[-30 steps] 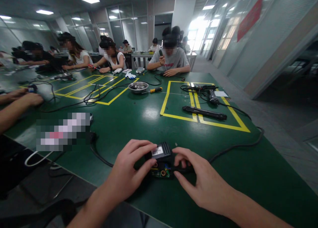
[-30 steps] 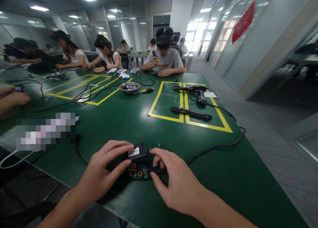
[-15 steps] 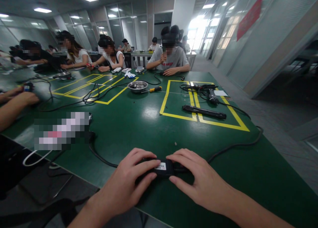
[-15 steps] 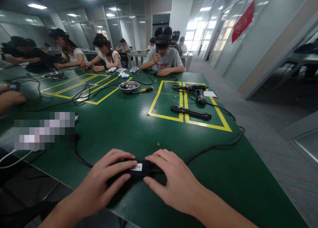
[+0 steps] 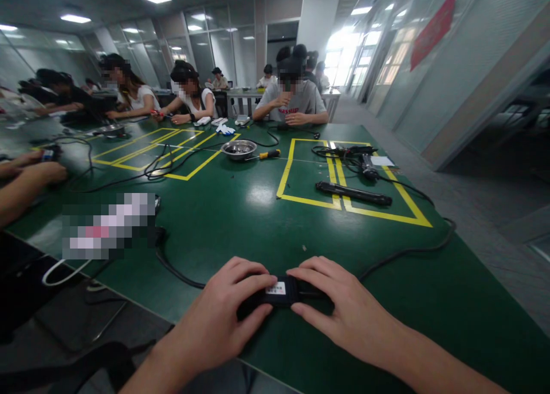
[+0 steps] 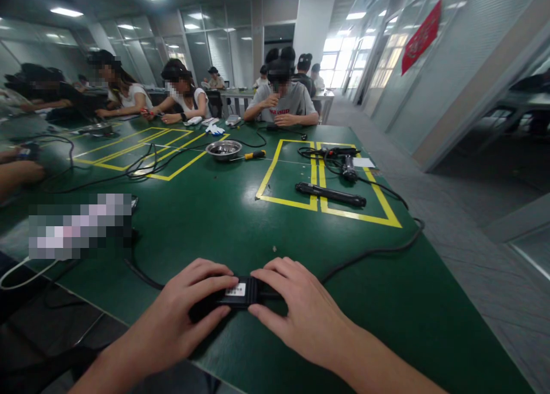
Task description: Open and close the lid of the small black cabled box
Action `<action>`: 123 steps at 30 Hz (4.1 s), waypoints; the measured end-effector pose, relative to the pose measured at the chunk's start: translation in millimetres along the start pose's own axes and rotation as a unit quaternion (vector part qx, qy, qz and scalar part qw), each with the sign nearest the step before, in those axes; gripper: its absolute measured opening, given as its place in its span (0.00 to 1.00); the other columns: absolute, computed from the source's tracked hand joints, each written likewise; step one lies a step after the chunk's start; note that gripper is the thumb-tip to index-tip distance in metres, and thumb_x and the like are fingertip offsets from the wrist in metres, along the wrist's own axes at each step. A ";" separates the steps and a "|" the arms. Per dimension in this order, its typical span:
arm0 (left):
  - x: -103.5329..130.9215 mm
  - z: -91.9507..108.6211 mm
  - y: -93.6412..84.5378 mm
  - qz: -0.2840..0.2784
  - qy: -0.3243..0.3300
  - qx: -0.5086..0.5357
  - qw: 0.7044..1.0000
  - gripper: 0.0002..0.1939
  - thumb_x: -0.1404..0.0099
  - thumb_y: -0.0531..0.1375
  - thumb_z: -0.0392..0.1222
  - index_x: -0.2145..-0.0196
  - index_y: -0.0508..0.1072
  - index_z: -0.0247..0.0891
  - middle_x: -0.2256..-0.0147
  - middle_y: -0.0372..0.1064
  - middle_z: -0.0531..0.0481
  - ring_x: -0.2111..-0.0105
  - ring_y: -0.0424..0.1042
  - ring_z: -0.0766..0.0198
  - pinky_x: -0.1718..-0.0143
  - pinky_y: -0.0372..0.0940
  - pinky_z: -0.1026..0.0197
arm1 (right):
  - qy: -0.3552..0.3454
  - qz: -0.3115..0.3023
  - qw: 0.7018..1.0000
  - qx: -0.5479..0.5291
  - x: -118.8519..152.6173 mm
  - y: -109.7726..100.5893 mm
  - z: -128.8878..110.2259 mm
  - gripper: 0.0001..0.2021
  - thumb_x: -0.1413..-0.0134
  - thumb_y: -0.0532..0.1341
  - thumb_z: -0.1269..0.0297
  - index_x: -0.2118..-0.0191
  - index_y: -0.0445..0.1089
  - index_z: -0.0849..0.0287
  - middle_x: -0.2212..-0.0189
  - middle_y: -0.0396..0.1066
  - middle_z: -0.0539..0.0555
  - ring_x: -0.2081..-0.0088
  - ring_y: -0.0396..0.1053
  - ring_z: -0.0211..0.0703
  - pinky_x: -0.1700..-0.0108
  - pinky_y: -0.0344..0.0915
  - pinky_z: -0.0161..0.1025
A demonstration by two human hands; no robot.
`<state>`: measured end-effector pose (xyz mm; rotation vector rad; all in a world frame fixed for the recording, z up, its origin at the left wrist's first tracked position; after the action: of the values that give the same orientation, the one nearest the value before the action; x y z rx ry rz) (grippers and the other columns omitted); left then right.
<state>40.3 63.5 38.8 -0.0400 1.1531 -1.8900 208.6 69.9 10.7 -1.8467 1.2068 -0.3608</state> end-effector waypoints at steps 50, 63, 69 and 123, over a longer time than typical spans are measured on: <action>-1.7 0.3 5.1 -0.014 -0.016 -0.006 1.000 0.19 0.24 0.65 0.31 0.39 0.79 0.44 0.45 0.80 0.42 0.47 0.77 0.49 0.46 0.78 0.47 | -0.003 0.004 1.000 0.010 -1.1 -1.5 -3.1 0.19 0.35 0.72 0.69 0.40 0.79 0.53 0.47 0.82 0.59 0.47 0.80 0.60 0.43 0.78 0.62; -1.0 -0.5 5.5 -0.009 -0.018 -0.012 1.000 0.19 0.24 0.66 0.31 0.39 0.79 0.45 0.46 0.80 0.42 0.47 0.78 0.49 0.46 0.79 0.47 | -0.009 0.008 1.000 0.012 -1.1 -3.6 -4.7 0.19 0.35 0.71 0.69 0.40 0.79 0.53 0.48 0.83 0.59 0.48 0.80 0.59 0.44 0.78 0.60; -1.6 1.5 4.8 -0.011 -0.014 -0.010 1.000 0.19 0.24 0.66 0.31 0.39 0.79 0.44 0.46 0.80 0.43 0.47 0.78 0.50 0.45 0.78 0.48 | -0.008 0.006 1.000 0.009 -1.3 -2.0 -4.6 0.18 0.34 0.70 0.69 0.40 0.79 0.54 0.48 0.83 0.59 0.48 0.80 0.59 0.42 0.77 0.61; -0.2 -1.3 7.6 -0.016 -0.022 -0.013 1.000 0.21 0.25 0.66 0.30 0.38 0.77 0.45 0.45 0.80 0.44 0.46 0.77 0.50 0.44 0.77 0.47 | -0.016 0.017 1.000 0.012 0.4 -2.1 -3.8 0.18 0.34 0.70 0.71 0.41 0.78 0.54 0.49 0.83 0.58 0.49 0.80 0.59 0.44 0.78 0.60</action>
<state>44.9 63.3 32.6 -0.1148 1.1544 -1.8937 207.6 67.9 14.5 -1.8021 1.2063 -0.3250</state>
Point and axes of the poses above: each hand's wrist, its own x-axis away from the middle knuckle, its own y-axis out of the palm, z = x × y, the point moved 10 cm from there along -x, towards the middle knuckle
